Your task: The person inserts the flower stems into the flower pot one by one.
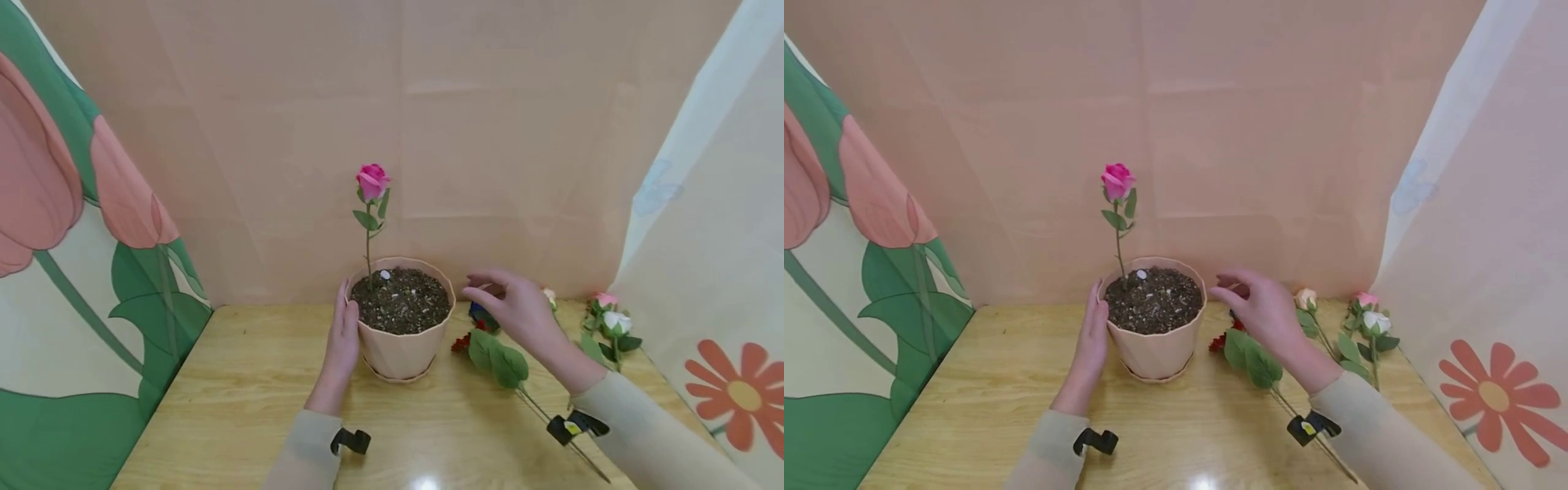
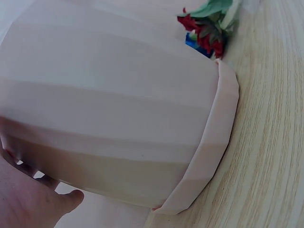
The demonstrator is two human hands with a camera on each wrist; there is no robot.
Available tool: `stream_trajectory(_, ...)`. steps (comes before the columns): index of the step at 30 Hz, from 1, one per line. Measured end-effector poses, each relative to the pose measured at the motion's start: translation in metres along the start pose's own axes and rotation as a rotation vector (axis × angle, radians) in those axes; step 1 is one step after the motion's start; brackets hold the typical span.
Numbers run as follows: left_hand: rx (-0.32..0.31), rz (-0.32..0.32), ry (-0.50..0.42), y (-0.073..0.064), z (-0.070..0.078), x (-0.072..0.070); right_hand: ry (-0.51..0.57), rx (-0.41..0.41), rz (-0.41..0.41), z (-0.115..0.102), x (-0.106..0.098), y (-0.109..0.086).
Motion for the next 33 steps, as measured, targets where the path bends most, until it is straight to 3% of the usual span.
stream_trajectory(6,-0.003,-0.011,0.001,0.001,0.0,0.0,-0.039,-0.026,0.016,0.017,-0.016,-0.017)
stream_trajectory(16,-0.005,-0.005,0.005,0.0,0.003,-0.001,-0.123,0.095,-0.099,0.053,-0.032,-0.057)
stream_trajectory(22,-0.003,-0.018,0.004,0.001,0.001,0.0,-0.169,0.133,-0.115,0.071,-0.037,-0.079)
stream_trajectory(33,-0.017,-0.031,0.005,0.002,0.0,0.0,-0.124,0.209,-0.179,0.108,-0.035,-0.115)
Point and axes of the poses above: each hand's wrist, its own y-axis towards the middle knuckle, its own x-axis out of the palm, z = x × y, the point moved 7 cm from there along y, towards the middle knuckle, and after that the axes turned 11 degrees about z, right-handed, at the moved point
